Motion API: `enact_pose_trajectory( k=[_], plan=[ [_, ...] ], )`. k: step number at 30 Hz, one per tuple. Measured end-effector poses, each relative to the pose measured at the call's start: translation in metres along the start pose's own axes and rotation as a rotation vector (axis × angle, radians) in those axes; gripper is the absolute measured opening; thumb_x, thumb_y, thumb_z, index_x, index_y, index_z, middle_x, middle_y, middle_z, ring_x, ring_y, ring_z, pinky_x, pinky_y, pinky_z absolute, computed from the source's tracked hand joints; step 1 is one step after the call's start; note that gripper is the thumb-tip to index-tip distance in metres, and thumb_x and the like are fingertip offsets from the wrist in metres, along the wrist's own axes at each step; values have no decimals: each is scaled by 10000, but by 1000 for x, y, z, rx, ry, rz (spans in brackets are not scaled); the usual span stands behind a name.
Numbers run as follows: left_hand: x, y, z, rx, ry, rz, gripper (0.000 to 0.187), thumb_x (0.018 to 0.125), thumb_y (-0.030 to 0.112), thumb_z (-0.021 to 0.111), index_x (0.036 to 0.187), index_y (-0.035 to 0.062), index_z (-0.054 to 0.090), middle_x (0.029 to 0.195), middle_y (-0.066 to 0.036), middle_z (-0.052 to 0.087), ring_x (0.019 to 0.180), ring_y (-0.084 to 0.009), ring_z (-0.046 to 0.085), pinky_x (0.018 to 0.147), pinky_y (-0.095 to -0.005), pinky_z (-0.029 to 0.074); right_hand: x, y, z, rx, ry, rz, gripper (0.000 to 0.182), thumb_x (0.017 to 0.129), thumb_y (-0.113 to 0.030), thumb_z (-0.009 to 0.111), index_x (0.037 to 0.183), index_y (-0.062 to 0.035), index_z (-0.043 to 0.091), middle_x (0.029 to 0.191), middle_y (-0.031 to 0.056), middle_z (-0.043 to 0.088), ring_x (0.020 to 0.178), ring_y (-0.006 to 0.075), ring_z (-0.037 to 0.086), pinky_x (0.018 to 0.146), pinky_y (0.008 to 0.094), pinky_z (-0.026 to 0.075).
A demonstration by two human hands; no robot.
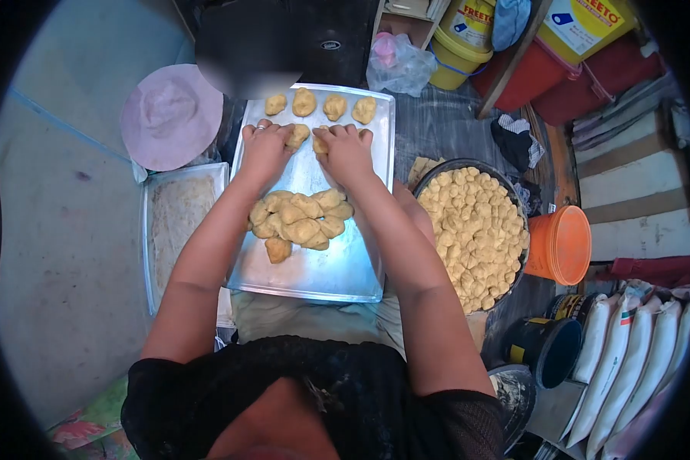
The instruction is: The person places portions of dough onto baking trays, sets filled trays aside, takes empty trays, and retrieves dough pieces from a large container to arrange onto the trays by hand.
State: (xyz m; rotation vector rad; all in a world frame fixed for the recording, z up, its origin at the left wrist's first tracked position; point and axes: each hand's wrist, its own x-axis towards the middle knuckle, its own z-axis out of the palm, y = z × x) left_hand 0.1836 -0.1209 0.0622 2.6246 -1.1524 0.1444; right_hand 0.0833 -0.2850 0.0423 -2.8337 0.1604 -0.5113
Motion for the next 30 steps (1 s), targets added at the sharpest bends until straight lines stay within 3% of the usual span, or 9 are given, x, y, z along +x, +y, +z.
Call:
enact_pose_trajectory(
  k=[6,9,13,15,19,21,23,26,30],
  plan=[
    [-8,3,-8,-66,265,42,483,756,237,766,1195,65,658,1141,-157,645,1159,-311,557,966,-446,359,-16,-3,-21,28,35,172,691,719,-316,790,1353,-196,543,1277,87,559,1148,269,521,995,456,331],
    [-15,-11,-16,-184,126,-276,482,774,189,751,1218,42,634,1126,-189,635,1118,-352,582,937,-453,439,-24,17,-21,110,61,293,725,715,-286,794,1372,-150,519,1318,113,535,1186,302,515,1002,454,383],
    [-11,-30,2,-294,180,-190,419,817,97,699,1213,-2,606,1117,-229,607,958,-414,627,852,-438,515,-30,45,-2,207,73,266,621,734,-204,767,1314,-101,569,1303,169,542,1154,365,547,967,435,452],
    [-9,-28,3,-301,166,-210,413,826,120,700,1212,3,609,1118,-229,607,999,-399,618,877,-441,503,-37,26,-14,19,183,211,527,757,-187,741,1254,-68,612,1233,198,578,1083,391,575,930,429,471],
    [-33,-18,-14,-148,239,-105,434,854,194,690,1235,8,603,1112,-215,611,1064,-366,595,937,-439,471,-56,1,-33,507,-133,129,461,808,-226,727,1225,-60,626,1141,187,619,1055,368,581,935,427,456],
    [-66,-18,-4,-315,88,54,394,872,247,672,1200,33,628,1112,-196,615,1086,-344,579,963,-427,448,-75,-11,-32,537,-279,33,403,824,-223,720,1179,-47,648,1099,183,637,1028,350,598,921,415,464],
    [-92,-12,-7,-593,-358,86,340,879,271,663,1142,56,659,1102,-180,625,1044,-344,599,932,-418,465,-83,-12,-36,624,-415,22,351,841,-218,712,1133,-30,666,1063,178,652,992,328,616,896,397,476],
    [-112,-15,-18,-643,-398,24,295,875,253,671,1108,73,677,1073,-179,637,1016,-339,613,899,-419,480,-86,-3,-47,827,-507,201,303,865,-210,698,1085,-3,675,1022,168,668,932,286,637,844,361,493],
    [-106,-17,-17,-1014,-152,-379,270,882,193,707,1074,6,674,944,-66,637,842,-145,592,767,-283,483,-69,-1,-42,911,-234,481,312,883,-211,686,1091,20,657,1014,168,671,900,255,645,805,335,502]
  ],
)
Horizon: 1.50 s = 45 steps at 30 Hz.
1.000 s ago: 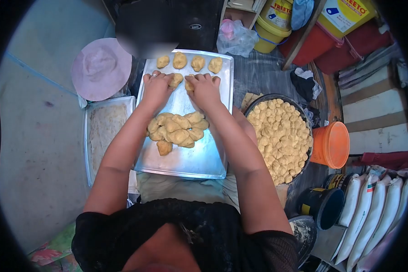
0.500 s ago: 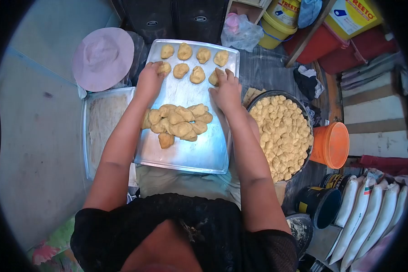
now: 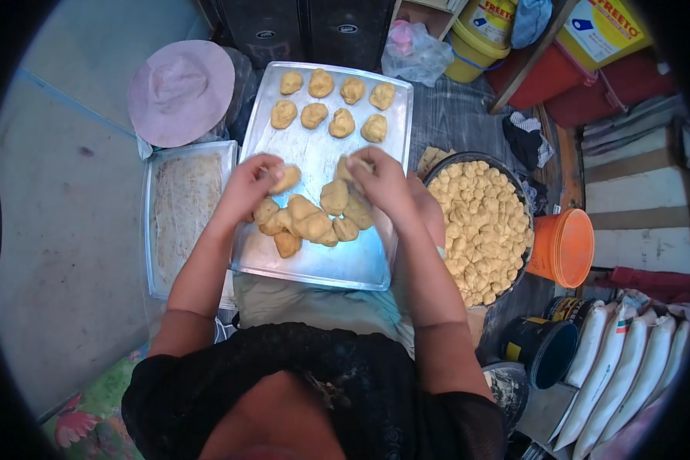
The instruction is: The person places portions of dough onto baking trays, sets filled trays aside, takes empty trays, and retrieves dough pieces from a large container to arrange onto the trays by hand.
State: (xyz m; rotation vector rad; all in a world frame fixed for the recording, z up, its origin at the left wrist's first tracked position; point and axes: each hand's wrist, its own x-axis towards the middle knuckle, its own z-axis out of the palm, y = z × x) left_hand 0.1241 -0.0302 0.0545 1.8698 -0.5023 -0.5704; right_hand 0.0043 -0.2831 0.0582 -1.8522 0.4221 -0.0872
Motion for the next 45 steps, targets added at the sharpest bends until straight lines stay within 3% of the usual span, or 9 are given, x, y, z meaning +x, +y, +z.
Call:
enact_pose_trajectory(
  k=[2,8,11,23,26,34,39,43,45],
  plan=[
    [15,-1,2,133,317,239,231,896,152,677,1069,0,682,958,-72,624,804,-145,578,739,-285,478,13,-12,27,-76,261,-190,335,884,-210,676,1123,22,644,1058,194,660,927,279,648,825,350,503],
    [32,-7,-2,637,224,326,248,859,120,657,1085,26,696,1036,-158,616,935,-342,609,823,-408,495,7,-33,59,-596,70,-358,478,800,-214,706,1235,-47,598,1101,186,600,1006,374,612,888,430,496],
    [25,11,0,845,263,443,262,873,157,643,1100,35,692,1073,-154,620,976,-347,602,857,-426,488,-22,-44,29,-797,-138,-81,517,734,-240,759,1202,-74,615,1075,172,606,993,366,620,864,423,506],
    [27,29,43,836,107,579,238,773,81,660,1006,45,700,1175,-148,593,1129,-339,554,960,-464,442,-8,9,22,-533,205,-388,663,719,-171,758,1304,-56,468,956,221,663,924,417,642,814,449,514],
    [0,30,46,936,-148,471,210,771,133,675,965,54,692,1067,-133,595,1035,-331,579,850,-453,463,-28,9,11,-442,34,-47,718,704,-181,763,1329,-60,432,923,218,664,897,428,643,790,446,516],
    [26,40,83,764,7,633,215,829,167,671,1012,56,653,1032,-117,587,984,-350,593,875,-482,471,-23,20,-16,-116,248,-37,326,759,-194,719,1014,-5,643,773,132,669,695,249,657,650,367,515],
    [35,35,90,761,-206,355,317,864,194,650,1162,87,651,1185,-126,597,1049,-358,586,892,-483,476,6,21,2,-520,303,-101,334,808,-242,735,1053,-27,661,966,181,670,833,322,653,732,390,514],
    [39,30,70,866,231,566,383,842,210,674,1206,93,647,1219,-124,603,1069,-332,590,902,-461,474,-3,-5,8,-648,309,-267,425,790,-306,739,1135,-68,665,1107,122,643,1043,295,589,843,419,444],
    [47,24,58,904,87,475,400,831,205,685,1213,92,645,1199,-122,616,1073,-333,589,915,-456,468,0,-11,16,-746,188,-366,474,779,-331,739,1176,-85,659,1140,94,627,1135,290,535,901,432,389]
  ],
)
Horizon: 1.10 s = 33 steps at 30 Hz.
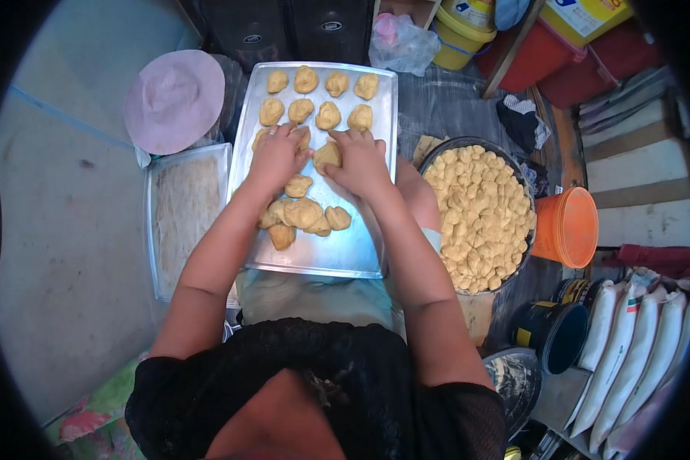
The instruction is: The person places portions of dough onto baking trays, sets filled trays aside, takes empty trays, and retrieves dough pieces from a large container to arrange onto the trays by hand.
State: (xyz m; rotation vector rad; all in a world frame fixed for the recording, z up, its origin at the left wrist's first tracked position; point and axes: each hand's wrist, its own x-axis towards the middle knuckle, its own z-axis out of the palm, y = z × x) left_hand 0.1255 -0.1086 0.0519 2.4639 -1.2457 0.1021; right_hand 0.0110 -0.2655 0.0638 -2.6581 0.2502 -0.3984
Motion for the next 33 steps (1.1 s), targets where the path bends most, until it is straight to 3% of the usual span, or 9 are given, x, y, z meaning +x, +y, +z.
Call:
enact_pose_trajectory(
  k=[3,5,8,17,18,22,24,27,33],
  plan=[
    [6,-15,-6,-7,-152,-2,413,818,192,694,1217,94,646,1157,-124,635,1070,-338,589,932,-440,460,5,-8,5,-37,-171,65,524,763,-335,741,1216,-91,647,1097,88,631,1177,292,487,945,440,320],
    [5,-15,-11,27,-226,6,391,823,190,690,1199,92,654,1142,-128,635,1057,-342,593,931,-434,460,0,-2,14,2,14,-21,487,768,-314,738,1187,-81,656,1057,104,631,1137,313,506,924,441,343],
    [-17,-12,-13,17,236,97,344,835,202,684,1153,70,668,1079,-143,643,1018,-353,602,913,-435,465,-9,-10,8,94,83,-28,436,787,-269,724,1162,-56,656,1028,129,626,1068,340,537,883,443,391],
    [-112,-21,-67,-420,-295,-372,456,791,299,747,1119,-9,669,1000,-198,639,994,-368,600,880,-426,474,-31,-41,27,468,-343,16,379,774,-174,683,1123,-51,599,901,163,651,894,377,631,815,431,507],
    [-123,-24,-67,-408,-234,-198,450,796,274,767,1130,-8,660,926,-177,644,871,-317,617,795,-388,484,-32,-39,22,453,-400,68,375,731,-173,692,1072,-58,588,839,154,650,795,360,646,738,424,517],
    [-132,-26,-68,-642,-327,-357,419,798,215,771,1133,-10,659,902,-131,660,778,-214,608,735,-327,492,-39,-30,9,496,-644,138,378,691,-175,713,1015,-48,565,748,110,616,672,260,634,628,358,490],
    [-123,-27,-73,-713,-433,-542,395,808,182,762,1139,-8,659,901,-103,667,750,-158,592,713,-293,490,-41,-32,14,623,-452,210,373,707,-187,716,1015,-44,564,732,102,614,653,246,628,625,353,494],
    [-121,-46,-35,-777,42,-487,378,822,163,747,1153,2,660,912,-72,663,753,-104,567,707,-263,482,-39,-40,39,829,-247,239,369,733,-199,724,1021,-36,560,742,116,630,657,270,640,635,368,507],
    [-112,-31,-35,-217,-17,-362,377,840,183,697,1204,89,669,1162,-138,579,1006,-328,601,855,-436,493,-53,-84,15,396,-341,29,374,765,-206,743,1039,-30,560,842,189,652,784,393,652,707,449,520]
  ],
)
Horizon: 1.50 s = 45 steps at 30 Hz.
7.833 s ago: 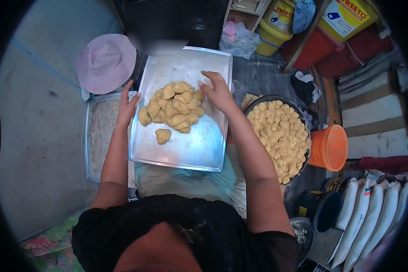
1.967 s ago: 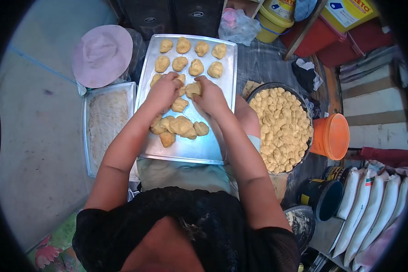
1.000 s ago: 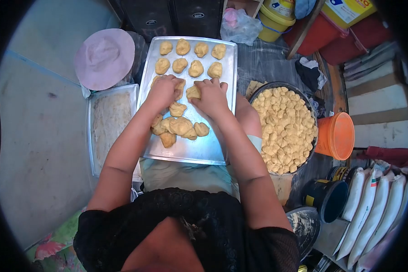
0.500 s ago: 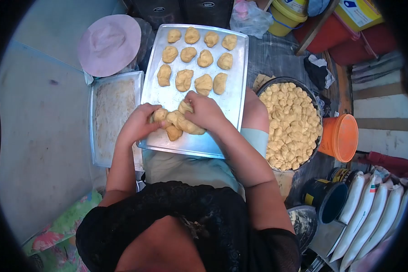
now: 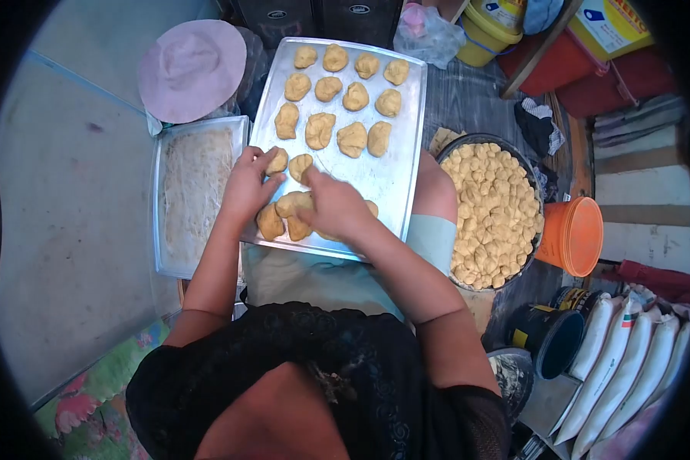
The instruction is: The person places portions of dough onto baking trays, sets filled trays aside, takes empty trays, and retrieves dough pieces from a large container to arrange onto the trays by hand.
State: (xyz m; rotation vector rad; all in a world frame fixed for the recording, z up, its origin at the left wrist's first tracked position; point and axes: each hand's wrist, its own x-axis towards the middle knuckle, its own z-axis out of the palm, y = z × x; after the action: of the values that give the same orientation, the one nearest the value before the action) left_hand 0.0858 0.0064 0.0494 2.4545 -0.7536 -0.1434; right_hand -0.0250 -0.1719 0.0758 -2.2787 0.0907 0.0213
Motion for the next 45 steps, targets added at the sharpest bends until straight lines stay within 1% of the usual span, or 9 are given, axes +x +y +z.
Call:
enact_pose_trajectory(
  k=[2,6,14,18,21,24,29,35,45],
  plan=[
    [-2,0,5,28,60,40,340,842,182,684,1169,90,690,1182,-132,575,1063,-316,578,893,-446,468,-10,20,11,14,10,-170,351,763,-198,739,1018,-27,570,820,179,640,766,388,645,707,443,518],
    [-2,12,4,166,178,197,246,844,189,666,1072,113,719,1137,-83,608,1136,-276,535,955,-456,383,-12,29,-10,509,217,199,248,777,-169,735,924,-26,594,817,151,621,704,334,619,680,386,511],
    [1,37,21,180,-83,459,258,831,190,675,1081,131,697,1138,-32,627,1147,-250,524,986,-462,311,-37,61,-46,-188,210,-134,303,753,-189,736,1019,-51,692,869,138,658,797,372,639,783,392,517],
    [-8,61,35,102,-51,471,294,838,189,669,1124,121,679,1157,-53,619,1149,-254,522,993,-460,304,-55,80,-45,264,-116,208,269,709,-90,743,965,-30,683,803,69,643,718,189,629,669,304,509],
    [-9,64,35,115,-91,494,307,851,192,660,1147,112,663,1166,-63,614,1153,-260,519,997,-461,304,-56,96,-37,376,125,126,224,726,-40,739,940,-18,675,790,53,625,712,112,597,636,267,488],
    [-15,63,22,11,-71,398,281,864,172,649,1133,88,662,1140,-84,619,1110,-274,543,964,-442,356,-48,96,-38,344,427,128,176,771,-24,719,942,-7,677,816,84,643,715,142,617,655,279,502],
    [-43,26,-13,-248,121,146,226,839,112,658,1056,52,675,1035,-128,623,996,-333,588,869,-419,472,-47,79,-43,-103,308,-7,233,855,-158,681,1041,-18,664,983,172,655,882,366,644,761,419,518],
    [-93,1,-21,-181,77,123,336,802,97,734,1122,36,651,1107,-164,588,1042,-318,587,903,-379,481,-45,59,-35,-498,374,32,316,824,-188,709,1102,-56,634,1117,155,624,969,359,604,839,451,481],
    [-126,17,38,161,152,284,453,782,271,771,1213,196,652,1360,-105,483,1310,-336,382,1061,-494,243,-79,61,-1,254,122,-60,549,776,-11,627,1310,-99,537,1236,143,580,1118,289,591,937,355,490]
  ],
)
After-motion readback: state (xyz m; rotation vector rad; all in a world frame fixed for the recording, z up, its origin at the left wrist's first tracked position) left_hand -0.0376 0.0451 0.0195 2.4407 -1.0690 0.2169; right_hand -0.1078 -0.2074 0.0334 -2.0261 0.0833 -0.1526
